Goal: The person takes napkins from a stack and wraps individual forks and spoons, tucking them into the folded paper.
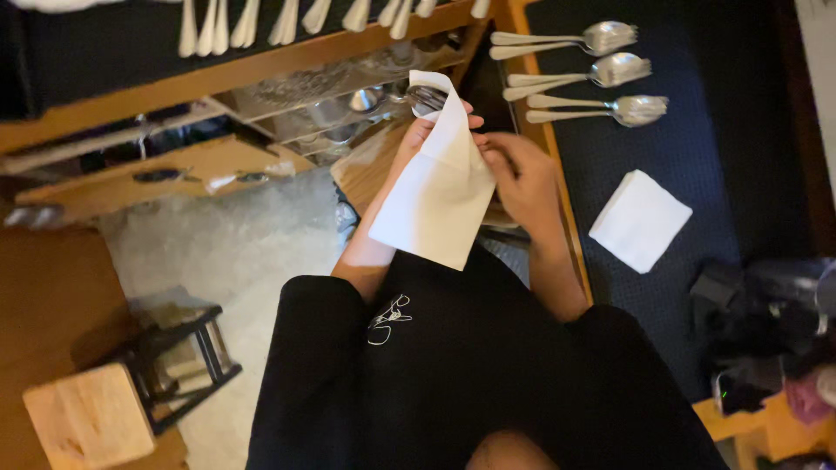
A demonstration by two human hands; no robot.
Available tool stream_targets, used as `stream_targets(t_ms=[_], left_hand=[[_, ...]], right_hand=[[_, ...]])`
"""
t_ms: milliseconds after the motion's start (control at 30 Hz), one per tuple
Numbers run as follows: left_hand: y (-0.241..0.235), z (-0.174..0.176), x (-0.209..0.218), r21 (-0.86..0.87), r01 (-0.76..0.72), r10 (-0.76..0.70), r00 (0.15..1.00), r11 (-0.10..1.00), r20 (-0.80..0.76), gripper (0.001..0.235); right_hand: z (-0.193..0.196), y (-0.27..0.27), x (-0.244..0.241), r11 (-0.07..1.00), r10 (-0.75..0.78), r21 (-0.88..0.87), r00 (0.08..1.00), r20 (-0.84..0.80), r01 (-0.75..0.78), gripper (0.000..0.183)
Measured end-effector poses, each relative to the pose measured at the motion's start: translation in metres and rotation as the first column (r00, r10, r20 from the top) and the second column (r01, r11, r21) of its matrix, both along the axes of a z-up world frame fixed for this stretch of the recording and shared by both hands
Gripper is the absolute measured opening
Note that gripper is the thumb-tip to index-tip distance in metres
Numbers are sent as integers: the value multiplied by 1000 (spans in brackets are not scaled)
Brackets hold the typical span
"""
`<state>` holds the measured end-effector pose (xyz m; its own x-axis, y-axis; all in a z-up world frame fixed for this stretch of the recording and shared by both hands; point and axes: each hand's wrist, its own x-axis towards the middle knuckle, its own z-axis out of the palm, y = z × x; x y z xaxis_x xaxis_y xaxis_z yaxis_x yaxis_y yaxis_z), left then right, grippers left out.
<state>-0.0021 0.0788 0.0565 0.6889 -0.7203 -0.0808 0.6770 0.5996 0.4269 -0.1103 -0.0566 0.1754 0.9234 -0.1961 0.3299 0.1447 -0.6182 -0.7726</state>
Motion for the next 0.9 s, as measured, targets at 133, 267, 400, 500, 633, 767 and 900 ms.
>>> stream_targets(t_ms=[133,267,400,500,633,767,900], left_hand=[[29,-2,3,15,-188,184,972,982,149,42],[67,-1,8,90,-304,283,940,948,189,40],[136,40,-2,673,-526,20,795,520,606,48],[156,78,-18,673,-701,-273,617,235,738,38],[170,62,0,664,-594,-143,688,454,712,32],[174,14,10,597,-787,-234,558,157,796,39],[197,-8,16,686,-680,314,731,258,606,63]], right_hand=[[-17,20,20,995,81,80,968,-239,-63,20],[-28,37,29,988,155,42,982,-105,-151,17],[-28,44,47,945,325,-30,946,9,-325,16],[-28,44,57,913,408,-32,913,0,-407,15],[-30,44,60,924,365,209,904,-223,-322,13],[-35,51,70,926,359,228,892,-276,-302,13],[-27,55,72,928,338,258,895,-290,-267,15]])
